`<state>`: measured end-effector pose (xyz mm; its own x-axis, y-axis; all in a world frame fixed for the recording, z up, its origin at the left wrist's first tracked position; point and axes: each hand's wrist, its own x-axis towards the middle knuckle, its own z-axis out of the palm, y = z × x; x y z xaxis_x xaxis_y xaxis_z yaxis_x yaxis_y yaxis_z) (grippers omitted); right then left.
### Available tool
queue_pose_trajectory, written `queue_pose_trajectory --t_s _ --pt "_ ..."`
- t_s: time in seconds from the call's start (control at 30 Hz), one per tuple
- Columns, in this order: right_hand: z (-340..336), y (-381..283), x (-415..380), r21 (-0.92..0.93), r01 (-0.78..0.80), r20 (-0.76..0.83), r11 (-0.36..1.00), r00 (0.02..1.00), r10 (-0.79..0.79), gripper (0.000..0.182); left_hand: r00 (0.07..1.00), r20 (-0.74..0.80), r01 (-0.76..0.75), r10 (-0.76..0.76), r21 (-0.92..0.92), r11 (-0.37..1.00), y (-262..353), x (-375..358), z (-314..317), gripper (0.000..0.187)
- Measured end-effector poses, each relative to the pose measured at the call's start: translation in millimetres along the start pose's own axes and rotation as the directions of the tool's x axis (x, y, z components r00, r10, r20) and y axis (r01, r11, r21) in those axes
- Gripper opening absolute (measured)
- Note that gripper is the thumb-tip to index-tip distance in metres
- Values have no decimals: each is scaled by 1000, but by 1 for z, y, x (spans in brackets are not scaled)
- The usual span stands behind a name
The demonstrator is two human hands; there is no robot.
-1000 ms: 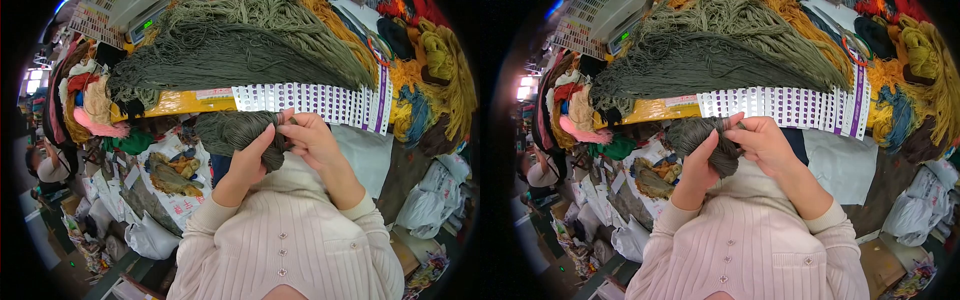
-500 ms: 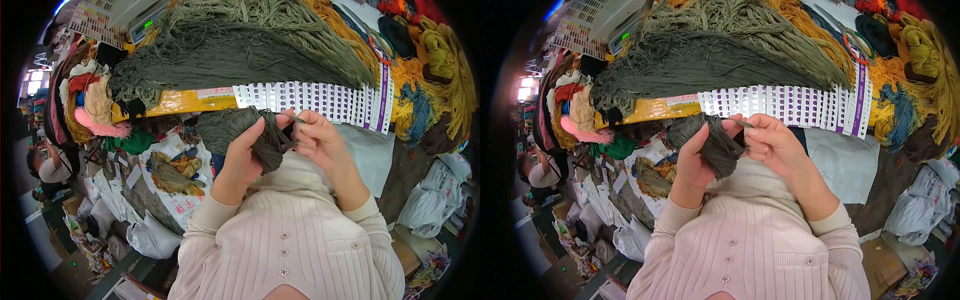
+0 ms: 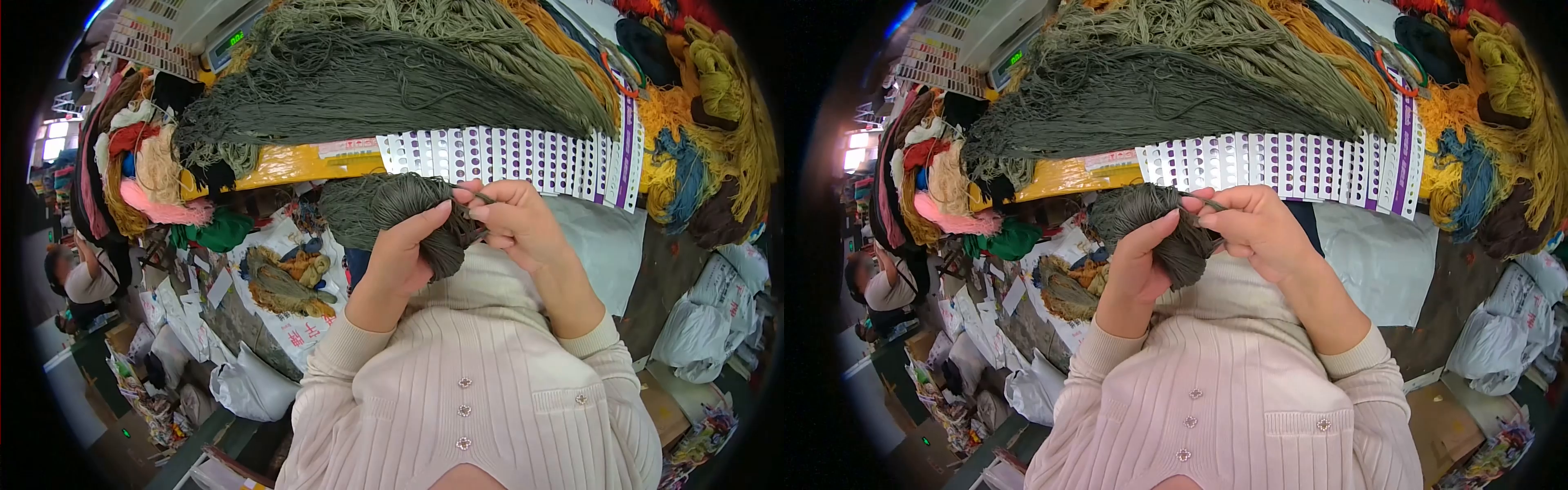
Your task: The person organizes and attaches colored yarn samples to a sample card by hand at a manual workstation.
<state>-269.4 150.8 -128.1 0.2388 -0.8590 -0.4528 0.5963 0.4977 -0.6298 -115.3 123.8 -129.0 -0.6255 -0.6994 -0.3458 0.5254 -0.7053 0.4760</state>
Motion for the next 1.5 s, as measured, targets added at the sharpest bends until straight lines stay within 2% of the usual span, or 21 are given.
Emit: queue_pose_trajectory --t_s 0.1,0.2,0.3,0.4,0.5,0.6,0.7,0.8,0.9,1.0,1.1,1.2,1.3,1.4,1.5 --pt "-3 -2 0 151 -22 40 988 999 16 11 998 -49 40 -43 -61 997 -3 1 -11 26" --pt "-5 -1 0 158 -52 61 986 997 43 10 998 -51 44 -47 -67 997 -3 1 -12 27" --pt "-3 -3 -1 143 -62 49 988 997 56 11 997 -76 11 -17 -71 997 1 -1 0 20" --pt "-5 -1 0 156 -60 59 986 997 51 11 996 -86 -31 31 -1 1000 -1 0 2 18" --pt "-3 -2 -1 138 -49 34 989 998 45 11 995 -97 -15 12 -33 999 0 0 2 17" --pt "-5 -2 -1 41 -16 62 999 998 13 12 991 -130 12 -13 -9 1000 -2 0 -2 18" --pt "3 -7 -3 -193 13 28 981 1000 -8 13 990 -137 4 -9 -37 999 -2 0 2 18" --pt "-1 -3 -3 -106 27 24 994 999 -25 14 992 -121 15 -19 -34 999 -3 2 0 18" --pt "-12 4 1 33 56 94 998 994 -59 15 995 -90 34 -39 -53 998 -2 1 -1 20" --pt "-10 0 -2 25 22 65 999 998 -23 15 999 -36 5 -8 -74 997 -4 0 -8 17" --pt "2 -5 -6 -173 38 -17 984 999 -41 13 995 -91 36 -38 -34 999 -7 2 -10 16" --pt "-2 0 -2 -229 64 4 971 998 -64 12 991 -133 20 -21 -5 1000 -6 2 0 16" --pt "0 -3 -4 -157 39 5 987 999 -39 12 992 -123 3 -8 -41 999 -5 1 -2 16" --pt "-4 -3 -5 -40 33 85 999 996 -30 14 995 -93 36 -47 -110 993 -4 1 -5 15" --pt "-10 2 -3 107 31 164 994 985 -49 13 981 -191 44 -48 -22 999 -4 -1 -4 14"
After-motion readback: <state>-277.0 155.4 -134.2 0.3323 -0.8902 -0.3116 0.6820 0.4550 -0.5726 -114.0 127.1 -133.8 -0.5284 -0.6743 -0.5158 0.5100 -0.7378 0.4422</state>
